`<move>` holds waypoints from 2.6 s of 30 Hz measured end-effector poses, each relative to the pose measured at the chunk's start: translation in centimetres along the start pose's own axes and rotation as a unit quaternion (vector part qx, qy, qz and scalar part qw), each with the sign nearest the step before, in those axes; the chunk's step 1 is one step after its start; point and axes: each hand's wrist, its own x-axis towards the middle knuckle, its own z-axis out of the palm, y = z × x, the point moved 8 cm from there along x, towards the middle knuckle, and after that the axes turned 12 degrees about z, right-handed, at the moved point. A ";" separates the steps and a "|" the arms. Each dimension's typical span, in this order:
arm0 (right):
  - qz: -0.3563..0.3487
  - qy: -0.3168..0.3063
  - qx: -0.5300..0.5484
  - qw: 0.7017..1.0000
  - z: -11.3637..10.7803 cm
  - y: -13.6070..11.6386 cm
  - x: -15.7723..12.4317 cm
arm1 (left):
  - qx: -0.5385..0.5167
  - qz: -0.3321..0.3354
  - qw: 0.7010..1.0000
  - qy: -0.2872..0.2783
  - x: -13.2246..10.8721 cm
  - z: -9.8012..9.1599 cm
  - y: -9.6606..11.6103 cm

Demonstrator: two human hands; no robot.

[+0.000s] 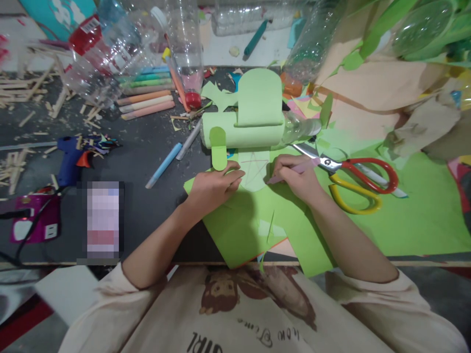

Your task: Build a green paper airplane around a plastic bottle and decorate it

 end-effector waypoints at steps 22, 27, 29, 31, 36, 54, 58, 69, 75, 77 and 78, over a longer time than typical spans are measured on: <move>-0.070 0.001 -0.018 0.997 1.5 -0.8 -0.9 | -0.002 -0.007 1.000 -0.006 0.1 -0.2 0.0; -0.067 -0.002 -0.048 0.997 1.8 -0.8 -0.8 | -0.006 -0.009 1.000 -0.010 0.1 -0.1 0.0; -0.070 0.002 -0.047 0.996 1.7 -0.8 -0.8 | -0.003 -0.009 1.000 -0.003 0.1 -0.1 0.0; -0.071 0.003 -0.047 0.996 1.7 -0.8 -0.8 | 0.000 -0.006 1.000 0.004 0.1 -0.2 0.0; -0.056 -0.008 -0.057 0.997 1.8 -0.9 -0.7 | 0.007 -0.004 1.000 -0.001 0.1 -0.1 0.1; 0.003 -0.041 -0.042 0.998 0.9 -0.7 -1.0 | 0.012 0.010 1.000 0.024 0.0 -0.6 0.2; 0.020 -0.039 -0.053 0.998 0.5 -0.6 -1.0 | 0.017 0.004 1.000 0.011 0.0 -0.4 0.0; 0.092 -0.074 -0.103 0.988 -0.3 -0.5 -1.1 | -0.001 -0.007 1.000 -0.003 -0.1 0.0 -0.2; 0.091 -0.093 -0.114 0.985 -0.7 -0.2 -1.1 | 0.000 -0.008 1.000 -0.002 -0.1 0.0 -0.1; 0.086 -0.096 -0.114 0.985 -0.9 -0.2 -1.1 | 0.002 -0.007 1.000 -0.001 -0.1 0.0 -0.1; 0.085 -0.096 -0.114 0.985 -1.0 -0.1 -1.1 | 0.004 -0.006 1.000 0.000 0.0 0.0 -0.1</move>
